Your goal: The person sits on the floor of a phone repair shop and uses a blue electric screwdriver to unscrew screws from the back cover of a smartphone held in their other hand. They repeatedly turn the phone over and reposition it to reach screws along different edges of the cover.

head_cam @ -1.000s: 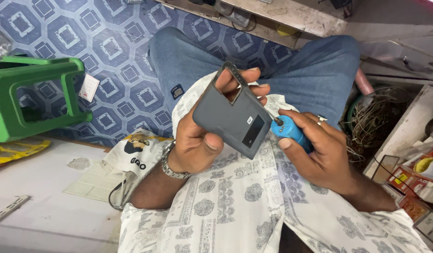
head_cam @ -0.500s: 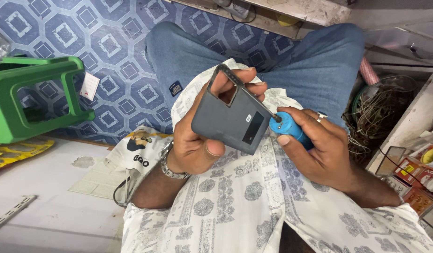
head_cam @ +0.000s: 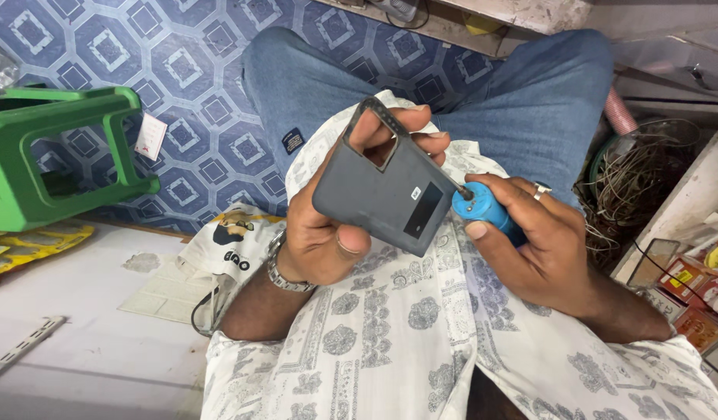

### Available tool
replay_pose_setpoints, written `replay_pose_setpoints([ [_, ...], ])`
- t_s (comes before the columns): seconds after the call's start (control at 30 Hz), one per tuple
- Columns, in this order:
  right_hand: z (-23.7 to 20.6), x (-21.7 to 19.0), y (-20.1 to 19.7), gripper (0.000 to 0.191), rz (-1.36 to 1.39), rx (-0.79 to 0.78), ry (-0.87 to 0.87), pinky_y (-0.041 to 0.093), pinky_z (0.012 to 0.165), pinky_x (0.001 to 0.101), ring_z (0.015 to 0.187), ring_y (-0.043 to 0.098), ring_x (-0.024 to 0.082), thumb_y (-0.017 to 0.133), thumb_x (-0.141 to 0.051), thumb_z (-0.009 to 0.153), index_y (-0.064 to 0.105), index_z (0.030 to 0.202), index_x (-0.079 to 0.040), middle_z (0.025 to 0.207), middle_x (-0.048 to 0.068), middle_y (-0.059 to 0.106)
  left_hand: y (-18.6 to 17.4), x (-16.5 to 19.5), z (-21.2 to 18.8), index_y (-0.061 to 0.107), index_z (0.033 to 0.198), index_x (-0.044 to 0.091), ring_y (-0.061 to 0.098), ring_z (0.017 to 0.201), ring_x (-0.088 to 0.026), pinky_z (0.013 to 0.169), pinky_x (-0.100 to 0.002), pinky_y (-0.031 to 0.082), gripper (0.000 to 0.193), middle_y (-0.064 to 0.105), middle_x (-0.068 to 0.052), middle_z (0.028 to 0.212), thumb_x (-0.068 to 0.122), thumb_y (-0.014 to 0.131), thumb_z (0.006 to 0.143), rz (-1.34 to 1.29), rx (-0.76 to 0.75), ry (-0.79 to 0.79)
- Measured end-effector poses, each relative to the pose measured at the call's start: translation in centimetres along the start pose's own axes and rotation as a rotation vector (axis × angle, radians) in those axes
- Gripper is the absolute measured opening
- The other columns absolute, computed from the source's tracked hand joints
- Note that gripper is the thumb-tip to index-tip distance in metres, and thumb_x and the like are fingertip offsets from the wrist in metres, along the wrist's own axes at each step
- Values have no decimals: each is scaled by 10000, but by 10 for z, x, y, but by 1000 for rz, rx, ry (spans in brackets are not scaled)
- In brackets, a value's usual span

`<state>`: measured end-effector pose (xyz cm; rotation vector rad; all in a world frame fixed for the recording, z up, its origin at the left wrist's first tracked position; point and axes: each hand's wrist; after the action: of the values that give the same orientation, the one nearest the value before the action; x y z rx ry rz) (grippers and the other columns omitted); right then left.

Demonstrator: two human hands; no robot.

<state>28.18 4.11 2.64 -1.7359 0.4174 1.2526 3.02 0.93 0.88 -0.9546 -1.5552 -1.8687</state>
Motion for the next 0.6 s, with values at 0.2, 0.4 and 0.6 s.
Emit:
replay_pose_setpoints([
  [0.2, -1, 1, 0, 408, 4, 4, -30, 492, 678, 237, 799, 644, 101, 702, -92, 954, 614, 1328, 43, 978, 103, 686, -1, 3, -1, 187, 1602, 98, 479, 1464, -360, 1208, -498, 433, 874, 301, -254, 1662, 528, 651, 999, -50, 17, -6],
  [0.4, -2, 1, 2, 408, 2, -7, 3, 493, 652, 225, 783, 647, 88, 700, -84, 958, 614, 1335, 46, 982, 104, 698, -2, 2, -5, 191, 1615, 127, 448, 1458, -329, 1234, -470, 405, 875, 293, -227, 1687, 501, 686, 998, -73, -5, -14],
  [0.6, -1, 1, 3, 398, -5, -5, -16, 501, 679, 234, 810, 658, 101, 699, -79, 962, 613, 1331, 45, 1017, 118, 700, -2, -2, -6, 202, 1625, 118, 432, 1451, -299, 1227, -462, 405, 874, 299, -217, 1691, 485, 693, 1002, -39, -8, 8],
])
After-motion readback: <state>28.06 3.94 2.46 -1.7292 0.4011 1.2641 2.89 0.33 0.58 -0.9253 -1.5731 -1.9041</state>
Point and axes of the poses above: each hand's wrist, its own z-axis towards the middle knuckle, its own y-axis out of the palm, x = y × z
